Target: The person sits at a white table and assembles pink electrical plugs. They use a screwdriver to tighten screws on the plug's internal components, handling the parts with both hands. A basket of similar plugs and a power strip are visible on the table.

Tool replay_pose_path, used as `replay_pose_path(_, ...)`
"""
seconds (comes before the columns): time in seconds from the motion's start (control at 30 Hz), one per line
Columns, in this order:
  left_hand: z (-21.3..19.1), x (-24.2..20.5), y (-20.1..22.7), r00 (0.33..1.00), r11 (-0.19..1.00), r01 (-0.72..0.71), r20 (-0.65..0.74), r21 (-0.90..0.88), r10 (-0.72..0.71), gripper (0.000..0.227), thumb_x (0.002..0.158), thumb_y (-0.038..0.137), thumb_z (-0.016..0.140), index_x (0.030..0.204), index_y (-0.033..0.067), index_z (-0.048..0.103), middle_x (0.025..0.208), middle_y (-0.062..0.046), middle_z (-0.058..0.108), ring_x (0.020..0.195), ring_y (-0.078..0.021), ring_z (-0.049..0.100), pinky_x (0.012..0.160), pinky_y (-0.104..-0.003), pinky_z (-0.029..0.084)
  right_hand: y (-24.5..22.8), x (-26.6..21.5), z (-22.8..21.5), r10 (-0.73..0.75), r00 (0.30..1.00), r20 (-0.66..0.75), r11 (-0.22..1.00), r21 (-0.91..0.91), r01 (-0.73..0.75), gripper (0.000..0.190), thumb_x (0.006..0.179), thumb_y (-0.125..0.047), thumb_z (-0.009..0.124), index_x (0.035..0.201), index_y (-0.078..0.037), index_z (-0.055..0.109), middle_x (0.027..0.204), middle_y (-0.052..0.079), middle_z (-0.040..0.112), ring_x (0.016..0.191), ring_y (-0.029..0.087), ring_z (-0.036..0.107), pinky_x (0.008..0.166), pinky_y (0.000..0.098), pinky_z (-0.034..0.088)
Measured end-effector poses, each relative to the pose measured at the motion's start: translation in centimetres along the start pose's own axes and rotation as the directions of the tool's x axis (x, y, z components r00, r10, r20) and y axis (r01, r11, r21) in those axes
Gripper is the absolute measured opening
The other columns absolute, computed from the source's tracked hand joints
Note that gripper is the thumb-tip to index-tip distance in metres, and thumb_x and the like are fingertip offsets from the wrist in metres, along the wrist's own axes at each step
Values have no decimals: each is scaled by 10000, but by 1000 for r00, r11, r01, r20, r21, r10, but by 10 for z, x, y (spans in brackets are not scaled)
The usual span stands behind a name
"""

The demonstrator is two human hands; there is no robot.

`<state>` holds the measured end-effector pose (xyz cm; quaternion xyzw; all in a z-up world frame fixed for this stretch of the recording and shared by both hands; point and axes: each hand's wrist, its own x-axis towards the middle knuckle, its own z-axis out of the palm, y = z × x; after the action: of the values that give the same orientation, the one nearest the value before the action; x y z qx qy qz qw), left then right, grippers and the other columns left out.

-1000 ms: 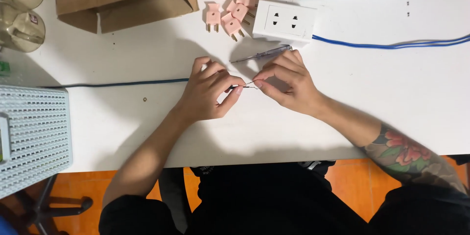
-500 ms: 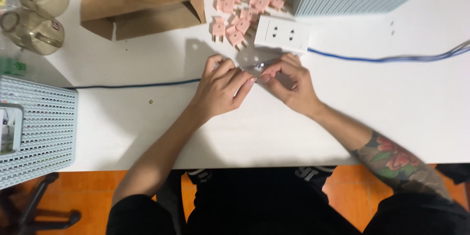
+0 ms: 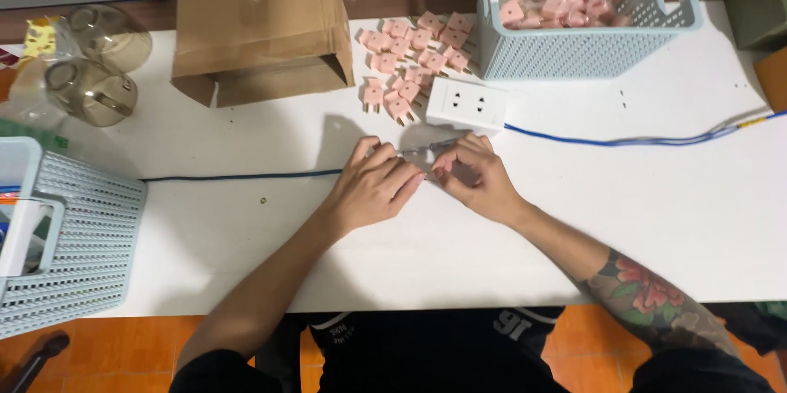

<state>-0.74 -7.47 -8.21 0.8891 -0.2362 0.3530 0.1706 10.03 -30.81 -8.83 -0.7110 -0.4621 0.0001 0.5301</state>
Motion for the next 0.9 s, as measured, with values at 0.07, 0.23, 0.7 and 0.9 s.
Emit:
replay_pose_path(0.07, -1, 1, 0, 1000, 1000, -13, 15, -4, 13, 271, 1178, 285, 635, 943, 163, 695, 714, -42, 618, 839, -239, 654, 994, -463, 508, -1, 1, 0, 8, 1000, 6, 1000, -5, -8, 96, 1008, -197, 815, 1023, -103, 827, 847, 35, 762, 859, 228, 622, 923, 423, 427)
replay_pose_path(0.23, 0, -1, -3, 1000, 1000, -13, 10, 11, 13, 274, 1177, 285, 632, 938, 165, 688, 710, -40, 610, 846, -233, 659, 1002, -461, 506, -10, 4, -2, 40, 999, 31, 999, -8, -40, 86, 1009, -187, 806, 1028, -107, 831, 836, 41, 761, 856, 230, 634, 916, 425, 437)
replay_pose_path(0.7, -8, -2, -5, 970, 913, 243, 96, -327, -223, 273, 1149, 281, 669, 900, 182, 716, 628, 31, 511, 758, -237, 620, 962, -425, 497, -17, -8, -8, 199, 979, 51, 954, 218, -205, 126, 1019, -103, 839, 1127, -40, 850, 812, 35, 648, 894, 179, 594, 944, 454, 498)
replay_pose_path(0.9, -16, 6, -4, 964, 866, 266, 113, -423, -240, 331, 1191, 273, 614, 896, 193, 740, 568, 36, 382, 668, -185, 539, 919, -360, 476, -23, -1, -14, -45, 998, -52, 997, -59, 42, 233, 1022, -128, 894, 1235, -50, 841, 834, 27, 686, 851, 222, 638, 936, 416, 479)
